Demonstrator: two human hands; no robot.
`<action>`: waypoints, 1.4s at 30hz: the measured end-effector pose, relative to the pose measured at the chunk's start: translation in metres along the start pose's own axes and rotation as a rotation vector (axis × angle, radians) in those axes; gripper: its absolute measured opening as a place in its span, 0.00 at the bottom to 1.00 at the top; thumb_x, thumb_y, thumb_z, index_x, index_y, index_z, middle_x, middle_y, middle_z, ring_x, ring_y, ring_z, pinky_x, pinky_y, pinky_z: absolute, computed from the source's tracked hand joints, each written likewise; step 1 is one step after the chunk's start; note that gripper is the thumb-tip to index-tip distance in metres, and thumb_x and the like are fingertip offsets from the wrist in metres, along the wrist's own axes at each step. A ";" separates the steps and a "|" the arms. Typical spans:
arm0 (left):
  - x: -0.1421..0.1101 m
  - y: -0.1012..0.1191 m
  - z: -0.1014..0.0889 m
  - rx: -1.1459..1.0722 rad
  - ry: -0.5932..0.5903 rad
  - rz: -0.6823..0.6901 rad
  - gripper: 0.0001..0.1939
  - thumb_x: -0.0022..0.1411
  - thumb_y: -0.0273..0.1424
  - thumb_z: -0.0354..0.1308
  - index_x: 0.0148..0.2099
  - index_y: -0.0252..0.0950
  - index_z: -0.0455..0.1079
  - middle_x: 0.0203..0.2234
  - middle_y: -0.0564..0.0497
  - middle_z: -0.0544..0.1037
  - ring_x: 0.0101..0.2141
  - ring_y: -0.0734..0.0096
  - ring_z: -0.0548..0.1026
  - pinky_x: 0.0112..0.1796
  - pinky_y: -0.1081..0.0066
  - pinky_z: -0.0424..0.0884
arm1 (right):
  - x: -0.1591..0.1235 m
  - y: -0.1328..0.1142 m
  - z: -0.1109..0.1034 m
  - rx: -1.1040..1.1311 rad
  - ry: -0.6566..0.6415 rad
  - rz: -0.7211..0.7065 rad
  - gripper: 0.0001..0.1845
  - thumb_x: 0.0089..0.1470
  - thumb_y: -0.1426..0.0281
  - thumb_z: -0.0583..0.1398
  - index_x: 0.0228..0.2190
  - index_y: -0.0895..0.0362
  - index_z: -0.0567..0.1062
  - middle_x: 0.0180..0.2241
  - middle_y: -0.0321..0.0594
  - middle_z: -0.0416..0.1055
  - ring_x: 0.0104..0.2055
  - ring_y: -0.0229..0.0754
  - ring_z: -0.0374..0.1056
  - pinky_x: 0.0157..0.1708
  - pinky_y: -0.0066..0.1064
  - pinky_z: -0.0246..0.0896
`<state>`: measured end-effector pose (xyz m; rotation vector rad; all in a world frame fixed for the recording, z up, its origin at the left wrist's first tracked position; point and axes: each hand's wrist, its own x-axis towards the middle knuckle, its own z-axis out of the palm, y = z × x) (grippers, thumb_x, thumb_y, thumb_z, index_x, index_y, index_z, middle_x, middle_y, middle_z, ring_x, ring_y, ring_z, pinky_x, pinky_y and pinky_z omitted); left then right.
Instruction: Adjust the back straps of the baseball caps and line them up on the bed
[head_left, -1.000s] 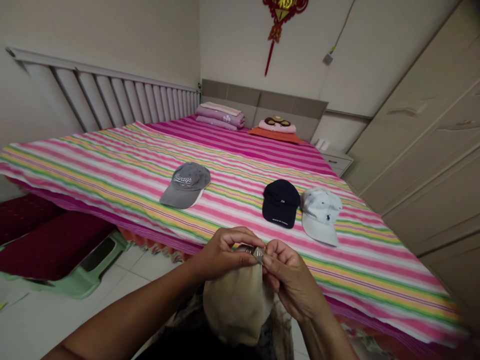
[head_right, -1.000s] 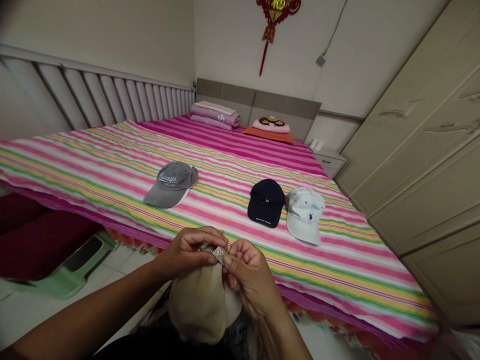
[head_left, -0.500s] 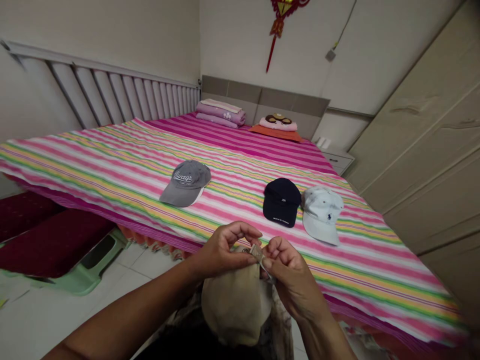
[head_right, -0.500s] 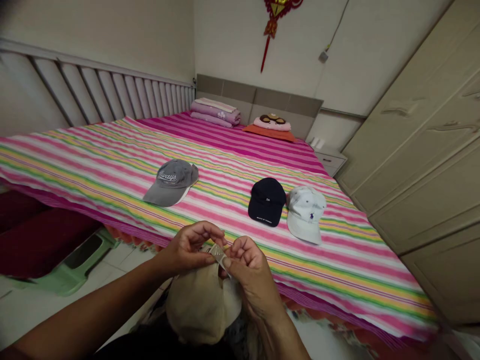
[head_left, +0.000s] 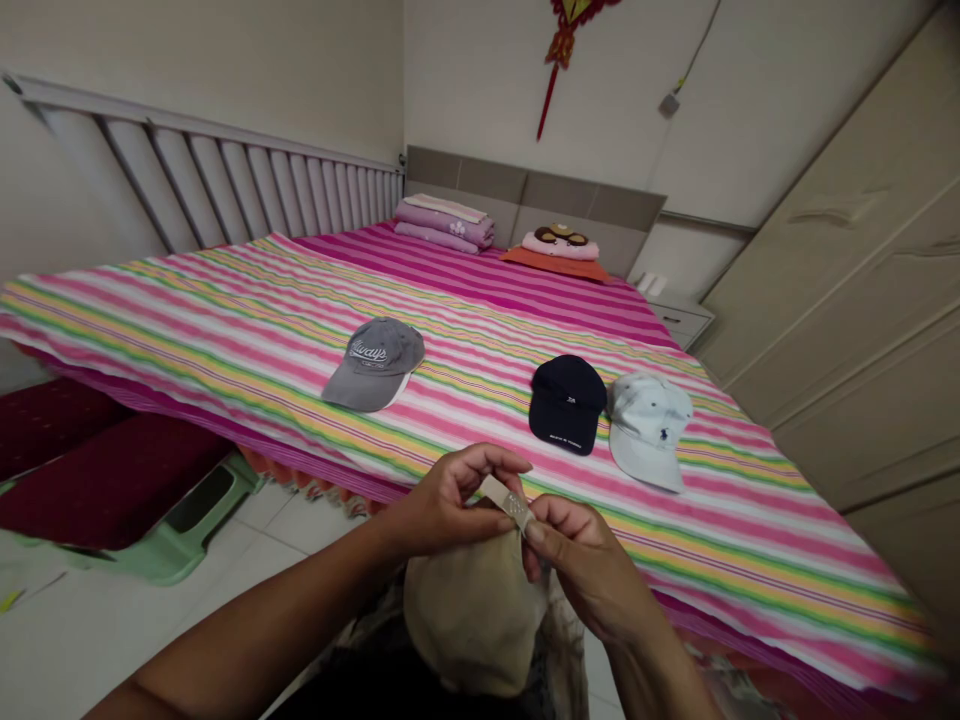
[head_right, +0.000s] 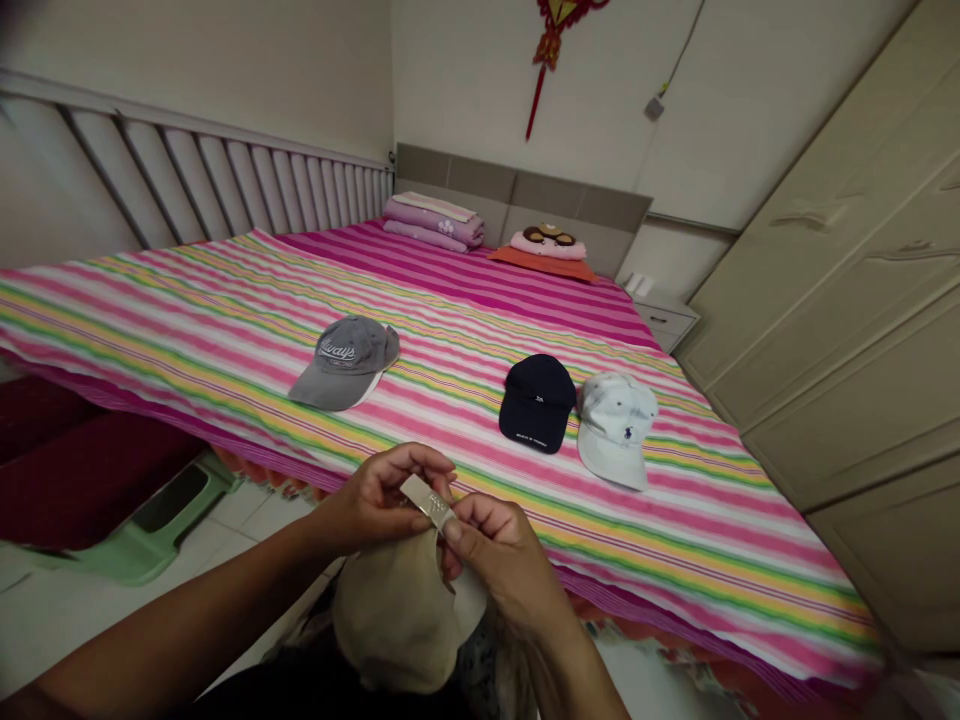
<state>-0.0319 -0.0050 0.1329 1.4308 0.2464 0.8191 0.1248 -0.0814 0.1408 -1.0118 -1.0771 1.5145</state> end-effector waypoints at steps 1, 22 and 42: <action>0.000 0.000 0.000 -0.002 0.002 0.007 0.21 0.48 0.26 0.61 0.46 0.35 0.64 0.32 0.50 0.71 0.32 0.76 0.70 0.33 0.76 0.65 | 0.000 -0.001 0.001 0.027 -0.004 0.006 0.13 0.44 0.62 0.62 0.21 0.59 0.69 0.16 0.33 0.65 0.19 0.32 0.57 0.22 0.25 0.51; -0.002 0.006 -0.005 0.181 0.008 0.003 0.21 0.45 0.28 0.63 0.44 0.33 0.67 0.32 0.48 0.74 0.31 0.73 0.72 0.33 0.74 0.67 | 0.000 -0.007 0.007 0.043 0.103 0.066 0.15 0.39 0.63 0.65 0.20 0.60 0.67 0.14 0.34 0.66 0.17 0.32 0.56 0.20 0.25 0.48; -0.001 0.007 -0.011 0.428 -0.013 0.103 0.12 0.46 0.32 0.63 0.34 0.33 0.72 0.29 0.48 0.77 0.34 0.68 0.74 0.47 0.61 0.61 | -0.002 -0.007 0.004 -0.029 0.031 0.105 0.13 0.41 0.63 0.63 0.18 0.60 0.69 0.13 0.35 0.65 0.17 0.33 0.57 0.21 0.27 0.48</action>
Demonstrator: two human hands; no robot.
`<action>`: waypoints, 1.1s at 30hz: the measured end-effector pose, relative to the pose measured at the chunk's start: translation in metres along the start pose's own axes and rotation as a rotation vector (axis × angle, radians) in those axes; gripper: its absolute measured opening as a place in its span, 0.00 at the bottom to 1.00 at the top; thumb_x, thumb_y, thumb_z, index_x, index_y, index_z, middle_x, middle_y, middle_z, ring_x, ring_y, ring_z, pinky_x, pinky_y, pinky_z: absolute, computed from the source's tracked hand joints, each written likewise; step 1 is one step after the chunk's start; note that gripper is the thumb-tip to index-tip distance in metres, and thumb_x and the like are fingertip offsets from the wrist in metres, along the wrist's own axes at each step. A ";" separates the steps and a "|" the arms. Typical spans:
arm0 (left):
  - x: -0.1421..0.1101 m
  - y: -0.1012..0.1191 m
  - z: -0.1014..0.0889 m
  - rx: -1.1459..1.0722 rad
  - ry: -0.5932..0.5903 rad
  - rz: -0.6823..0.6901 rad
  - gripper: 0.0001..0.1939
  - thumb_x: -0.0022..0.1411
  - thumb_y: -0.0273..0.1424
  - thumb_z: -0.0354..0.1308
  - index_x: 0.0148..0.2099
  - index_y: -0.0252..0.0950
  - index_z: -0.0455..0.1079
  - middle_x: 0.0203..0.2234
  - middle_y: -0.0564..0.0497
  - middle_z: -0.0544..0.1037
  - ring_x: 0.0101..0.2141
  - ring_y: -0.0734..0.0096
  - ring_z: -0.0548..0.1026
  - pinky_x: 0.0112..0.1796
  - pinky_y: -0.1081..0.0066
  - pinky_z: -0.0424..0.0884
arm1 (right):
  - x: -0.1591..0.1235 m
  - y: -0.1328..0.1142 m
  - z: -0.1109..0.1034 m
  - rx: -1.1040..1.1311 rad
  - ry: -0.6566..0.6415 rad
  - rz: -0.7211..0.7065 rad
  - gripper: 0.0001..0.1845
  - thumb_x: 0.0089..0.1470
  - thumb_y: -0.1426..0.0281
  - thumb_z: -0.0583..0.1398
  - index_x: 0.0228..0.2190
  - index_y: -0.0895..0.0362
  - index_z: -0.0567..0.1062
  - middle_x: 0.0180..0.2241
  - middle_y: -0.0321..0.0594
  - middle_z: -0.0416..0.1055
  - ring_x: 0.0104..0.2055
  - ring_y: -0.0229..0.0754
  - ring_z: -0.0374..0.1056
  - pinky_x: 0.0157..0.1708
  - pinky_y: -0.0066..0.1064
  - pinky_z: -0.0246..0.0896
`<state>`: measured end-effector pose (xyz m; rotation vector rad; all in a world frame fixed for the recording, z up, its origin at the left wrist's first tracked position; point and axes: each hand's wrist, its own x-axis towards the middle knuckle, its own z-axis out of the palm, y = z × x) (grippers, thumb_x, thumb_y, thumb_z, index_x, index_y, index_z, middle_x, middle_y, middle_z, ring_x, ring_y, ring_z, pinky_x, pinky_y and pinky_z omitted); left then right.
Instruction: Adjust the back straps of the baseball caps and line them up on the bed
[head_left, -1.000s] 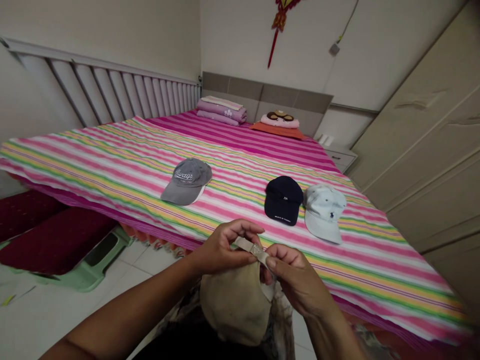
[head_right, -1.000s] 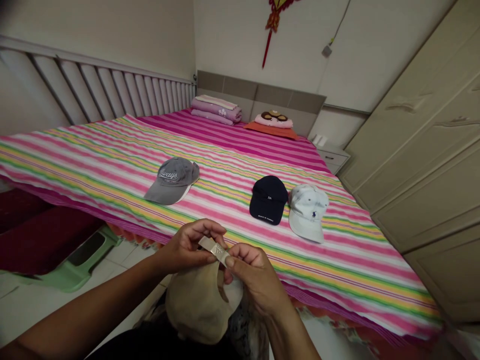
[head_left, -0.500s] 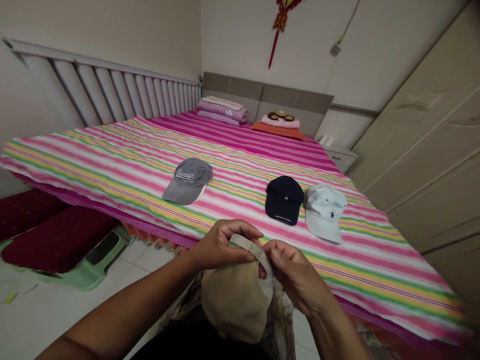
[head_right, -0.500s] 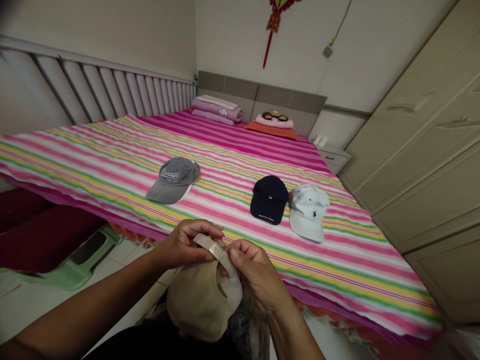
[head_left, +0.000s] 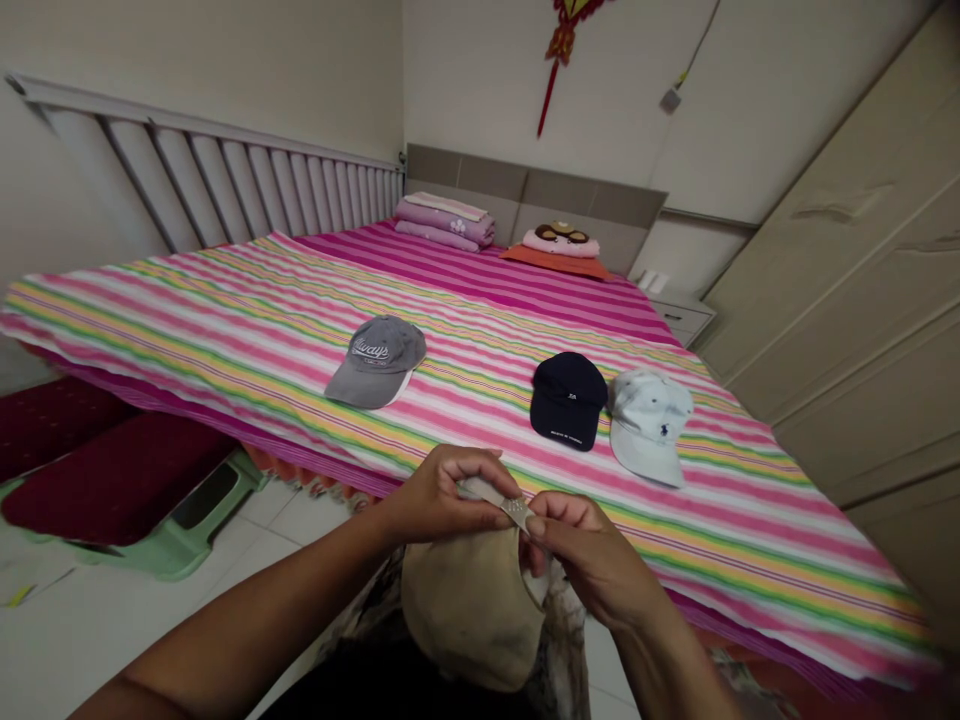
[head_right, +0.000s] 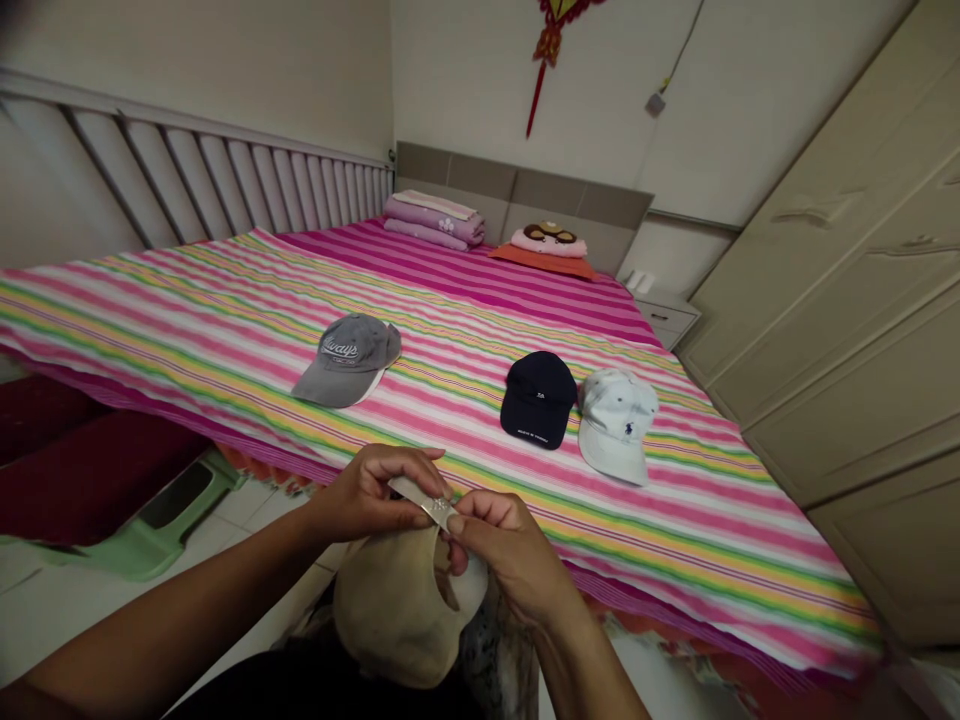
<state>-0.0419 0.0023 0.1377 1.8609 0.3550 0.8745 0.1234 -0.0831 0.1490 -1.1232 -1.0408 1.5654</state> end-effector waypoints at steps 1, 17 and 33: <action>0.001 0.001 -0.001 0.030 -0.007 0.029 0.11 0.46 0.32 0.63 0.34 0.33 0.72 0.29 0.48 0.77 0.34 0.68 0.74 0.49 0.60 0.58 | 0.001 0.000 0.000 0.004 0.006 0.004 0.13 0.41 0.64 0.63 0.18 0.60 0.69 0.13 0.34 0.65 0.17 0.32 0.57 0.21 0.27 0.48; -0.001 0.001 0.004 -0.020 0.038 -0.173 0.15 0.44 0.35 0.64 0.32 0.32 0.67 0.29 0.49 0.75 0.32 0.71 0.71 0.38 0.69 0.65 | 0.003 -0.001 0.002 -0.037 0.109 -0.007 0.17 0.40 0.59 0.63 0.17 0.60 0.68 0.12 0.33 0.64 0.16 0.31 0.54 0.21 0.26 0.45; 0.028 0.005 -0.010 -0.581 -0.288 -0.734 0.27 0.43 0.53 0.55 0.25 0.30 0.68 0.16 0.53 0.68 0.17 0.79 0.63 0.19 0.77 0.57 | 0.004 0.001 -0.010 -0.087 0.091 0.026 0.17 0.39 0.59 0.64 0.16 0.59 0.67 0.11 0.31 0.62 0.15 0.31 0.54 0.19 0.25 0.45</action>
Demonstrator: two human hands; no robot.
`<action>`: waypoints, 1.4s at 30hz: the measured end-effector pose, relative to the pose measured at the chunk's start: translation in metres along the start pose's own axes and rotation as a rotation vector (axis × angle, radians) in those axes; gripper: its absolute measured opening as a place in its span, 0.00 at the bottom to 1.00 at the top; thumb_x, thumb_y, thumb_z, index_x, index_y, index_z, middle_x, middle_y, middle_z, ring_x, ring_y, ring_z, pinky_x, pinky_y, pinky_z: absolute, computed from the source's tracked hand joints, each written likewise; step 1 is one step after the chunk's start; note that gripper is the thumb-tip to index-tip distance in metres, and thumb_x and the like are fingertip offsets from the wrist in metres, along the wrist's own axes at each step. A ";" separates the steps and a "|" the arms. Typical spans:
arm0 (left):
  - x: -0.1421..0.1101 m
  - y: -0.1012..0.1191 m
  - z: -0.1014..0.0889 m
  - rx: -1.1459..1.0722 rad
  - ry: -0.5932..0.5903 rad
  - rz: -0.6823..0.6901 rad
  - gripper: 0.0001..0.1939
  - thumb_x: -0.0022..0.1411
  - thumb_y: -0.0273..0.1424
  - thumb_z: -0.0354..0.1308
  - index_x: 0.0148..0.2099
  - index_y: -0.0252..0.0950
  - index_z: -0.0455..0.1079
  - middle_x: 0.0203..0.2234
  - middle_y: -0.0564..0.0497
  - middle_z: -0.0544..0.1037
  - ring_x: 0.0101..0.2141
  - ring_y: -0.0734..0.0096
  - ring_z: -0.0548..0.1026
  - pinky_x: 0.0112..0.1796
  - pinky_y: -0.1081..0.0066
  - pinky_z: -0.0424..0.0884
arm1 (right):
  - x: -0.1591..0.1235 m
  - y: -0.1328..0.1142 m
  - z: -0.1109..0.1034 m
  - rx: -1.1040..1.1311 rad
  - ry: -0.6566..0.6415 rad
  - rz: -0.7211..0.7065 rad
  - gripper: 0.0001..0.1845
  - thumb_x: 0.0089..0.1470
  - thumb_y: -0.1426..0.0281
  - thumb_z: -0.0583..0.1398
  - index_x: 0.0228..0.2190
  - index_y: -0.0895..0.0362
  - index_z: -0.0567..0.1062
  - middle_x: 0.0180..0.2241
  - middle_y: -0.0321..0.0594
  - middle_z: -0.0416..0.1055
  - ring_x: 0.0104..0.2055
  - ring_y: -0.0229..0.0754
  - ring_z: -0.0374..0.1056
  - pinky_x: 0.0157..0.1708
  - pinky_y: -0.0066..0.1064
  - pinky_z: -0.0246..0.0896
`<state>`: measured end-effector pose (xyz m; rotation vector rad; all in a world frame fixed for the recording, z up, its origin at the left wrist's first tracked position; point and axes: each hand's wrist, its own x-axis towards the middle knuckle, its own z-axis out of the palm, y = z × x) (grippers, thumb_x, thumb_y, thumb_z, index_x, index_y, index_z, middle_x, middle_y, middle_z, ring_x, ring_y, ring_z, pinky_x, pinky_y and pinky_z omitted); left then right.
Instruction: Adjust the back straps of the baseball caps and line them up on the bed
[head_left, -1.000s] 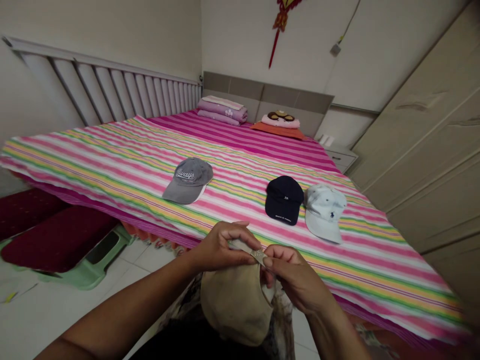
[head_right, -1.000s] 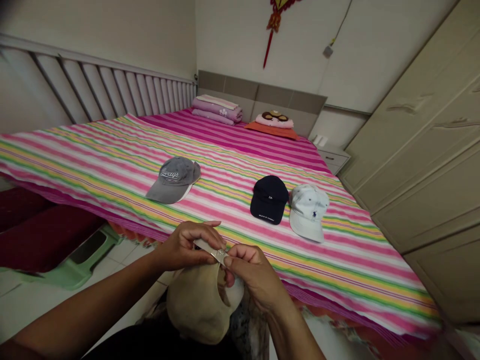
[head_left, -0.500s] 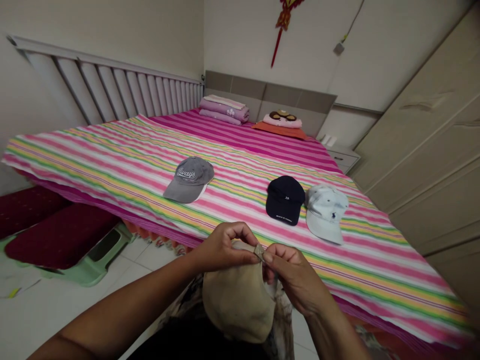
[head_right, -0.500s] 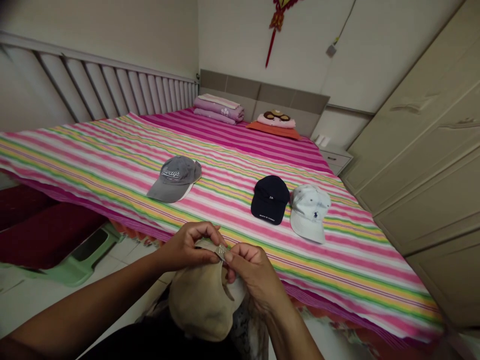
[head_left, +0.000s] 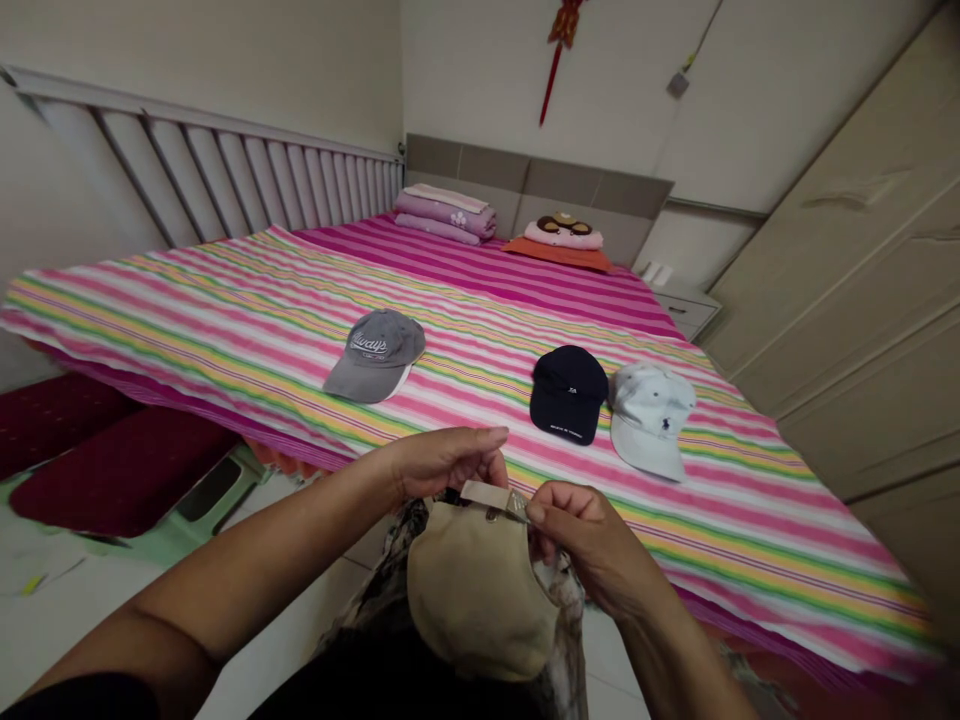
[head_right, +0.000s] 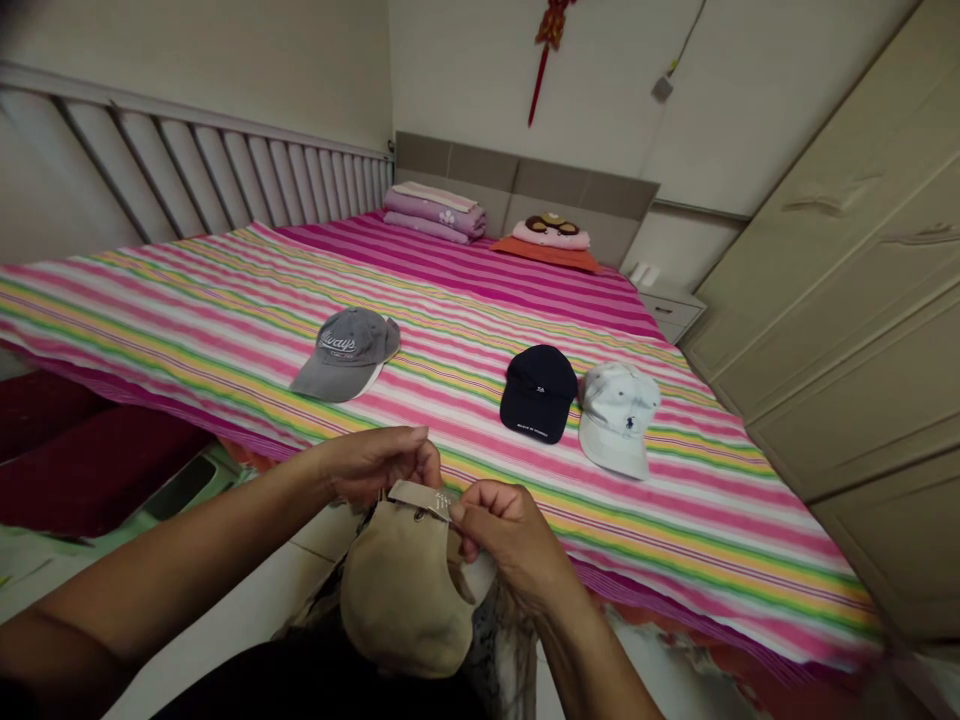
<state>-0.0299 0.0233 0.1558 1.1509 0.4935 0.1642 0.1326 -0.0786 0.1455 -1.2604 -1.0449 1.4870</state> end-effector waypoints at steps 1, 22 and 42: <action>0.001 0.002 0.000 0.019 0.002 -0.023 0.24 0.42 0.50 0.59 0.25 0.30 0.68 0.15 0.54 0.68 0.16 0.80 0.62 0.19 0.78 0.57 | 0.000 0.000 0.000 -0.002 0.003 0.004 0.17 0.38 0.60 0.64 0.16 0.59 0.67 0.11 0.31 0.61 0.15 0.31 0.54 0.19 0.25 0.45; 0.005 0.000 0.009 0.032 0.047 -0.034 0.07 0.42 0.29 0.61 0.23 0.31 0.67 0.12 0.57 0.66 0.12 0.85 0.59 0.15 0.81 0.54 | -0.001 -0.002 -0.004 0.059 -0.104 0.034 0.10 0.44 0.67 0.59 0.19 0.60 0.68 0.15 0.35 0.67 0.19 0.32 0.57 0.24 0.26 0.49; 0.007 -0.004 0.009 -0.068 0.015 0.029 0.11 0.39 0.24 0.63 0.29 0.31 0.67 0.18 0.56 0.71 0.18 0.84 0.66 0.21 0.82 0.60 | -0.002 -0.004 0.000 0.092 -0.034 0.040 0.12 0.44 0.64 0.58 0.18 0.59 0.67 0.13 0.33 0.64 0.16 0.32 0.55 0.20 0.25 0.47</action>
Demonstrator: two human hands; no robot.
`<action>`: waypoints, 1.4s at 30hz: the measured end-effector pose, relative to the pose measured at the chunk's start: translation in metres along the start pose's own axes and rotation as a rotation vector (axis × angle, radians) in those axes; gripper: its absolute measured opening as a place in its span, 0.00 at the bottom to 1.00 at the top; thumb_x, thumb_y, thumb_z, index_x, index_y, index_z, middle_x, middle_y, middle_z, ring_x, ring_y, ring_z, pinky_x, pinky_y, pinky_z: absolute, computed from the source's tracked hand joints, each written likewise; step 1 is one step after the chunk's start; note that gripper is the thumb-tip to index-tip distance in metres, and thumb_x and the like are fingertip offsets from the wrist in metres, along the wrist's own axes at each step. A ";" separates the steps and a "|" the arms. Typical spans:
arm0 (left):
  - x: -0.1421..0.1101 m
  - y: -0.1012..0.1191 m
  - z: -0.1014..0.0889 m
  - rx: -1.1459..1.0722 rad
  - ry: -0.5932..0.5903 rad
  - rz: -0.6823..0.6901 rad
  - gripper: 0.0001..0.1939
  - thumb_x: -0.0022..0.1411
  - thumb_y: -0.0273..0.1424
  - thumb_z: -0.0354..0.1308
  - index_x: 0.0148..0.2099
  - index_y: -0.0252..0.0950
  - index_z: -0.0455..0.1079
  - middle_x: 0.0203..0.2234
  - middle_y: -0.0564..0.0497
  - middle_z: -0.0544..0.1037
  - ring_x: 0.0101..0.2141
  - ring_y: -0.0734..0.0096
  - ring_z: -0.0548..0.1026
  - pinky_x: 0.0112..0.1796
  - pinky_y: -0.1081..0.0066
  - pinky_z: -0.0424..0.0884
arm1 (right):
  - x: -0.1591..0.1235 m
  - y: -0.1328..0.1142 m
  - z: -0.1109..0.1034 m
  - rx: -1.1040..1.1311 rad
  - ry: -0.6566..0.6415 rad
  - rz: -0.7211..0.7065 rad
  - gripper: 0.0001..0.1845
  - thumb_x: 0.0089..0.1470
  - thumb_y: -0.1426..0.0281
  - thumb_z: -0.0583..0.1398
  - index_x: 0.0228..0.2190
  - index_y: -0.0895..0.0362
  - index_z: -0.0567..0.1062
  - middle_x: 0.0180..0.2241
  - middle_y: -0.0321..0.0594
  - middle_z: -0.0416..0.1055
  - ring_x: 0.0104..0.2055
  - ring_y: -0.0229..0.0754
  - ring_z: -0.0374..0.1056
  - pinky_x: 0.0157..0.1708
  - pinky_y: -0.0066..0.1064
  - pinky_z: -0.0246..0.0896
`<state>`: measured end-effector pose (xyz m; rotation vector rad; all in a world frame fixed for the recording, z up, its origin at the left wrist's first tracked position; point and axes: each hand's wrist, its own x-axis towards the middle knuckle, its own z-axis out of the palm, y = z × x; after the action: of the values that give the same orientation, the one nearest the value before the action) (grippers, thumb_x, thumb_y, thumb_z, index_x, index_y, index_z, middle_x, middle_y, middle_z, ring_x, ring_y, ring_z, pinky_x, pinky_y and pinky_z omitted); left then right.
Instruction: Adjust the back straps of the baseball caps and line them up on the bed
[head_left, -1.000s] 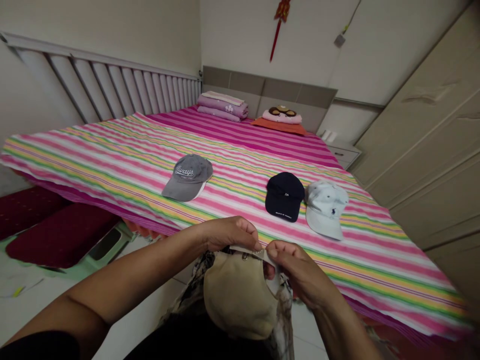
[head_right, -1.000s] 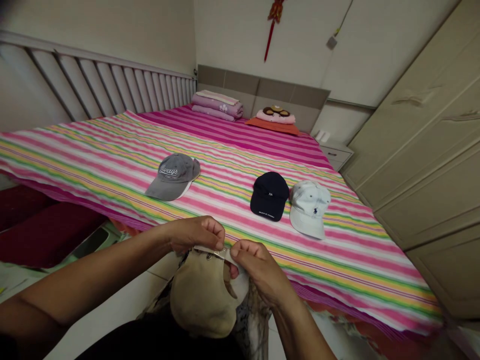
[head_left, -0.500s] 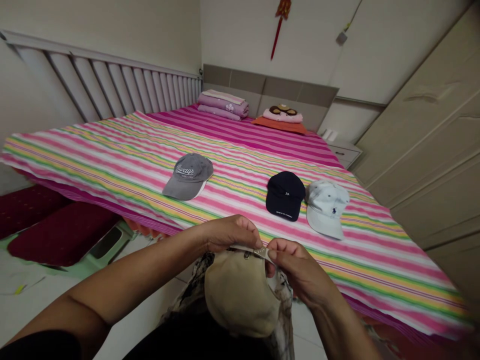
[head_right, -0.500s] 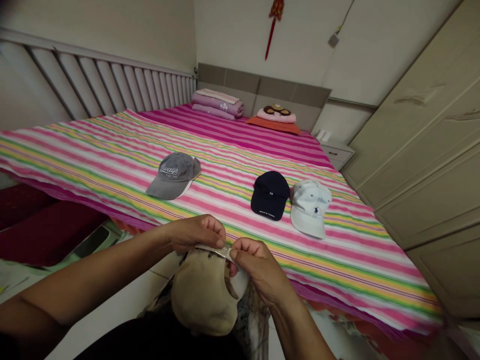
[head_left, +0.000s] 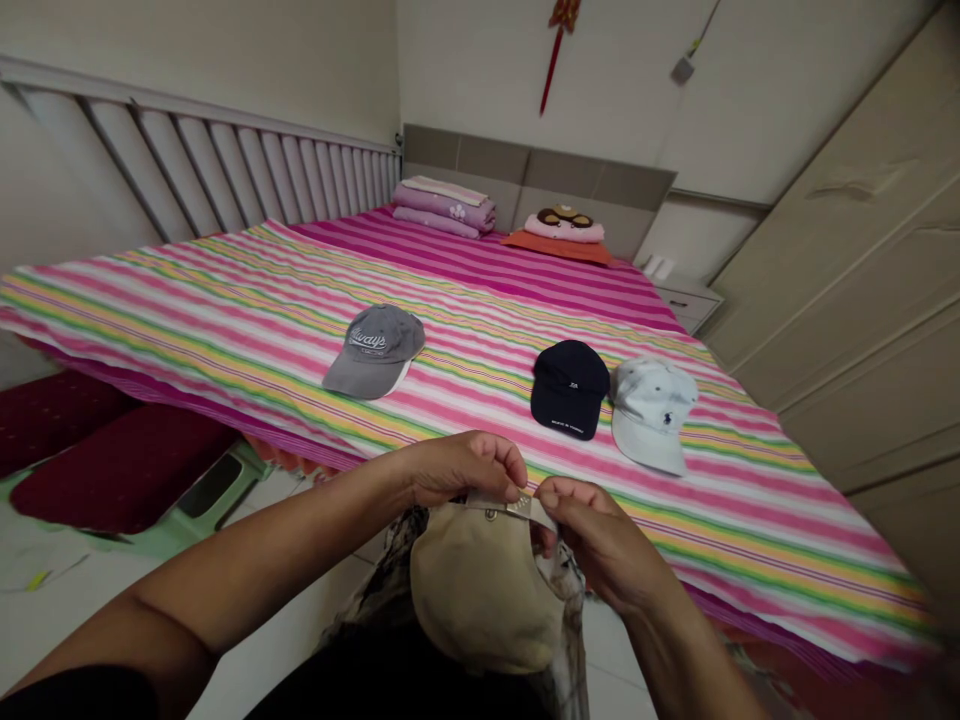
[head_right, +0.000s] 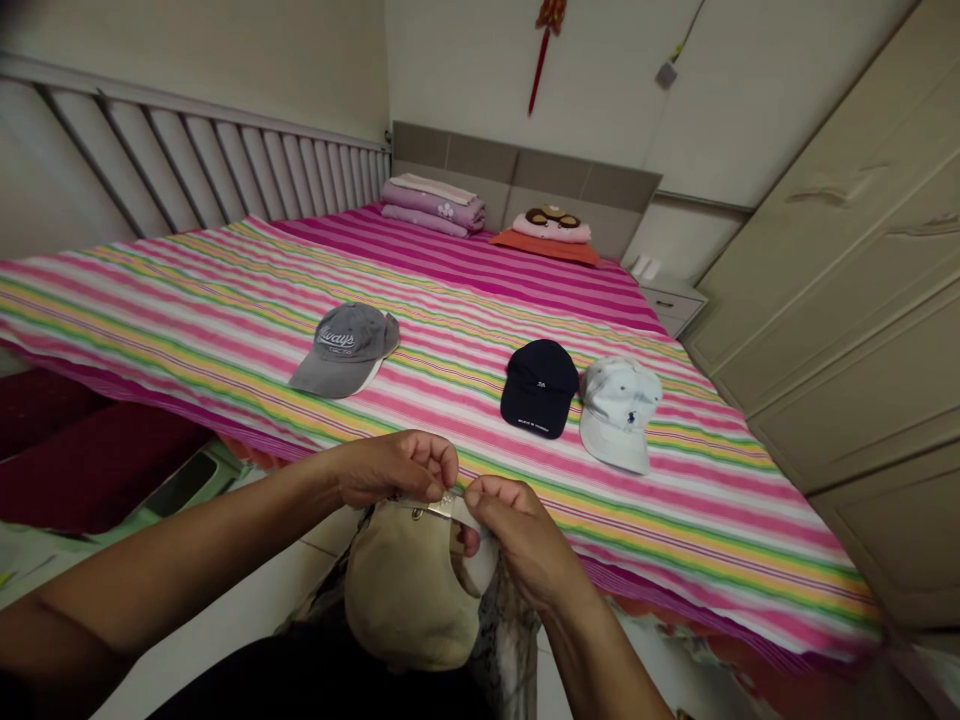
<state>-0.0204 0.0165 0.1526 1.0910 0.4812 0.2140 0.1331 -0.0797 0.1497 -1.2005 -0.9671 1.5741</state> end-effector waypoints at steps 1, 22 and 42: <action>0.000 0.000 0.001 -0.002 -0.001 0.005 0.11 0.39 0.24 0.63 0.29 0.31 0.67 0.18 0.56 0.70 0.18 0.84 0.66 0.21 0.82 0.60 | 0.000 0.000 0.000 -0.001 0.000 0.004 0.13 0.46 0.63 0.57 0.18 0.59 0.67 0.13 0.33 0.64 0.16 0.32 0.54 0.19 0.25 0.47; -0.002 0.001 -0.012 -0.069 -0.091 -0.060 0.13 0.40 0.33 0.66 0.23 0.27 0.69 0.14 0.53 0.70 0.14 0.82 0.65 0.17 0.81 0.59 | 0.008 -0.007 -0.026 -0.003 -0.261 0.083 0.16 0.48 0.61 0.58 0.28 0.64 0.74 0.22 0.41 0.71 0.20 0.32 0.63 0.21 0.22 0.56; -0.008 0.023 -0.038 -0.198 -0.079 0.282 0.19 0.32 0.39 0.65 0.25 0.29 0.70 0.16 0.49 0.73 0.18 0.71 0.70 0.24 0.71 0.65 | 0.004 -0.038 -0.009 0.537 0.048 -0.209 0.14 0.39 0.56 0.62 0.22 0.52 0.68 0.17 0.30 0.65 0.21 0.36 0.64 0.25 0.29 0.62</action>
<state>-0.0438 0.0541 0.1616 0.9666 0.2286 0.4549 0.1486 -0.0642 0.1818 -0.7326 -0.5620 1.4987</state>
